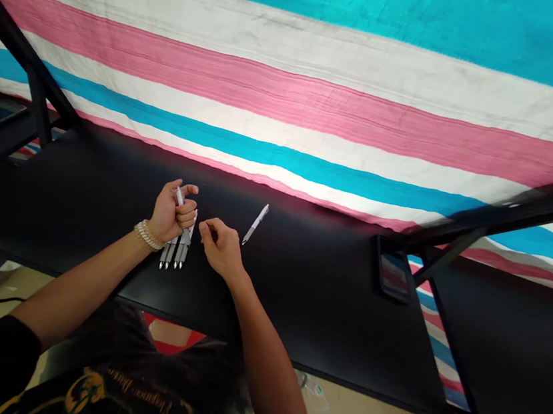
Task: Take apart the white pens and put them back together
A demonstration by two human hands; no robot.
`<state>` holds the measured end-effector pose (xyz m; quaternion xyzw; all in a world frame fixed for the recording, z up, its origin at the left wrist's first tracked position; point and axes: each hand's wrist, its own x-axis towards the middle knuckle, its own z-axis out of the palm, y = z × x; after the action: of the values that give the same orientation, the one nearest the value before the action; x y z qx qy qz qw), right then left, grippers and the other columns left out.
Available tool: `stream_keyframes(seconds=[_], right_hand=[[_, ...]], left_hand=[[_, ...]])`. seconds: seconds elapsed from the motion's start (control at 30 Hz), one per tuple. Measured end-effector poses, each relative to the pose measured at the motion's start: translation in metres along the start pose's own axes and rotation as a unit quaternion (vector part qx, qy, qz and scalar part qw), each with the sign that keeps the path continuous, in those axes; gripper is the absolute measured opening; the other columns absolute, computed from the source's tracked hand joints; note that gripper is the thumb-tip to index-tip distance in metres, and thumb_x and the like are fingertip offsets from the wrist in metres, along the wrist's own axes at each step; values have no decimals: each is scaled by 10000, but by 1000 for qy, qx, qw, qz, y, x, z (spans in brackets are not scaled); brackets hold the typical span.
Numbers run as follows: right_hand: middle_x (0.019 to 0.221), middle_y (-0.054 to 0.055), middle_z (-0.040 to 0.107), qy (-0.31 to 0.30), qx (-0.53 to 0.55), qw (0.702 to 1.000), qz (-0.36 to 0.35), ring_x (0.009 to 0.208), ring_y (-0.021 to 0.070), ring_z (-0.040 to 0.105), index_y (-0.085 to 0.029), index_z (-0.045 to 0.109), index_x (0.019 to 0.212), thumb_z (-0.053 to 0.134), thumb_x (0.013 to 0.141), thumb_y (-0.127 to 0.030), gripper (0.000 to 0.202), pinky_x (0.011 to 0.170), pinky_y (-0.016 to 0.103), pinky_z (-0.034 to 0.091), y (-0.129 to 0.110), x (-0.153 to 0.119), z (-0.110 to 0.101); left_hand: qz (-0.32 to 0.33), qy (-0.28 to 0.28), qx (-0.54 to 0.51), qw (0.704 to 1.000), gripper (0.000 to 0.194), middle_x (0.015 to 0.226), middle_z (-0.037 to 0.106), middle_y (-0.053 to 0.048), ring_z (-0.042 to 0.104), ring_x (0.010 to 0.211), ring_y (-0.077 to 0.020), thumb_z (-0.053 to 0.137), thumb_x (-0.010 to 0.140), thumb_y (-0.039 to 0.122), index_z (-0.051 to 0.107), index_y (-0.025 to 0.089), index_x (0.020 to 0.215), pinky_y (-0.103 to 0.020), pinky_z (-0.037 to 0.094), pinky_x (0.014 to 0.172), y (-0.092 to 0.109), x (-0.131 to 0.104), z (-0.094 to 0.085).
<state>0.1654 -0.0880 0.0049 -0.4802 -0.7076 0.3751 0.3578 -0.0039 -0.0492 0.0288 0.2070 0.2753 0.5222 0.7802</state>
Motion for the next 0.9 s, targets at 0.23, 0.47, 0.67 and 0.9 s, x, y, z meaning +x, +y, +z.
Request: stream_keyframes(seconds=[0.23,0.47,0.67,0.9], right_hand=[[665,-11,633,7,4,1000,-3,550,128,543,-218,640,897,476,994,-494,335,531,249,397,-1,-1,0],[660,-16,634,11,-5,1000,-6,554,124,548,-216,636,901,479,1000,-474,318,542,245,399,-2,-2,0],[657,-20,629,8,-8,1000,-11,553,117,541,-210,633,887,491,999,-460,309,547,242,391,-1,-1,0],[654,-31,606,11,1,1000,-24,539,108,526,-206,626,961,539,971,-438,248,535,231,389,-4,-1,0]], left_hand=[[6,-19,3,1000,257,470,166,105,113,352,-64,501,854,453,602,217,874,-180,158,353,0,-1,-1],[10,-44,11,999,372,460,157,106,96,358,-67,483,849,469,675,168,954,-183,174,339,-1,0,-4],[15,-40,11,999,376,461,166,104,97,356,-70,451,858,427,690,157,965,-180,178,337,-2,1,-5],[2,-34,24,999,385,455,185,105,118,352,-67,448,893,421,693,137,984,-173,175,339,-1,1,0]])
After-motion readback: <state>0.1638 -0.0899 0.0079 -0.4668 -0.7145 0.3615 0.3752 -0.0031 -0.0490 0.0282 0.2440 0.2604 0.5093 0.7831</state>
